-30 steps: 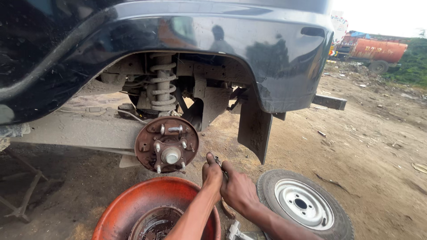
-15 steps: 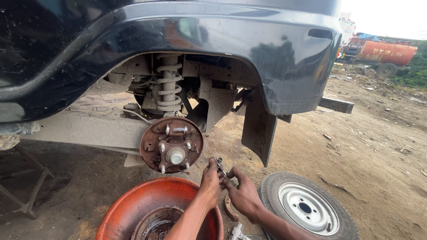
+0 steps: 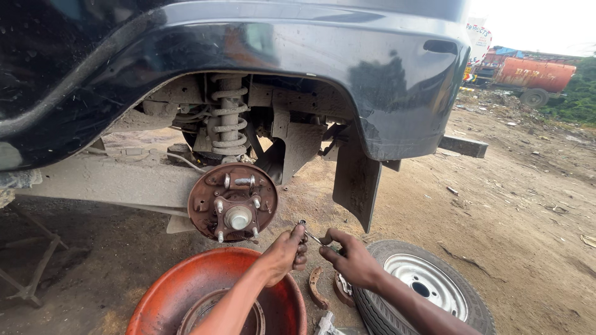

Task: The person uses a screwdriver to scrape and clean the brake drum and wheel hub assembly of a vehicle. They repeatedly scrape the metal surfaces and dip the tool into a red basin containing liquid, continuing the cleaning process throughout the clip.

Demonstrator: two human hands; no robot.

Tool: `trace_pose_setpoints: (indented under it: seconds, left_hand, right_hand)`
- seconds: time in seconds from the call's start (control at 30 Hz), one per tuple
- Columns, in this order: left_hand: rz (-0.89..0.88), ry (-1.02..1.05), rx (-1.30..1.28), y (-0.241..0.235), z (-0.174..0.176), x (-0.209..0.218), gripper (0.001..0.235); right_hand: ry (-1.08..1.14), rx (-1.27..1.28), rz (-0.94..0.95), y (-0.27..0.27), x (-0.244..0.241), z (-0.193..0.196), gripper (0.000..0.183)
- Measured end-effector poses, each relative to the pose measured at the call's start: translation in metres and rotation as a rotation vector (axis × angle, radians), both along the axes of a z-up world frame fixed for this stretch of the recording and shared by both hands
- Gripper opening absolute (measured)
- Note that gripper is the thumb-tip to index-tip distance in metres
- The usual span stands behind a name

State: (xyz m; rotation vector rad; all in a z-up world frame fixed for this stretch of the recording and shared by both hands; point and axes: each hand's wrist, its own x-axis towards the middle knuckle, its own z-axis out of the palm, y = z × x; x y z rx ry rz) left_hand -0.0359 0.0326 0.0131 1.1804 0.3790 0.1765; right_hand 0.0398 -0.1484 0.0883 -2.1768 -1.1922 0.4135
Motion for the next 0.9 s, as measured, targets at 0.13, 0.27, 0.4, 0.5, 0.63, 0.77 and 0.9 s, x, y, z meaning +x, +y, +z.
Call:
trace_pose_setpoints:
  seconds: [0.13,0.27,0.4,0.5,0.63,0.77,0.9]
  left_hand:
    - [-0.184,0.224,0.635,0.009,0.036,-0.014,0.059]
    - [-0.251,0.207,0.718,0.012,0.066,-0.023,0.06]
    - [-0.335,0.168,1.122,0.028,0.081,-0.028,0.061]
    - [-0.459,0.247,1.386,0.039,0.096,-0.027,0.065]
    - [-0.465,0.372,1.295,0.066,0.138,-0.019,0.066]
    - [-0.489,0.448,1.685,0.098,0.186,0.001,0.055]
    - [-0.432,0.567,1.782,0.097,0.199,-0.007,0.031]
  right_hand:
    - [-0.019,-0.096,0.059,-0.014,0.02,0.014,0.032]
    - [-0.022,-0.015,0.079,-0.017,0.026,0.029,0.032]
    - [-0.082,-0.056,0.1,-0.015,0.026,0.049,0.033]
    - [-0.075,-0.089,0.088,-0.015,0.016,0.061,0.029]
    - [-0.019,0.109,0.146,0.008,-0.002,0.085,0.023]
    - [0.292,0.135,-0.176,0.042,-0.035,0.099,0.018]
    - [0.626,0.295,-0.308,0.076,-0.078,0.082,0.013]
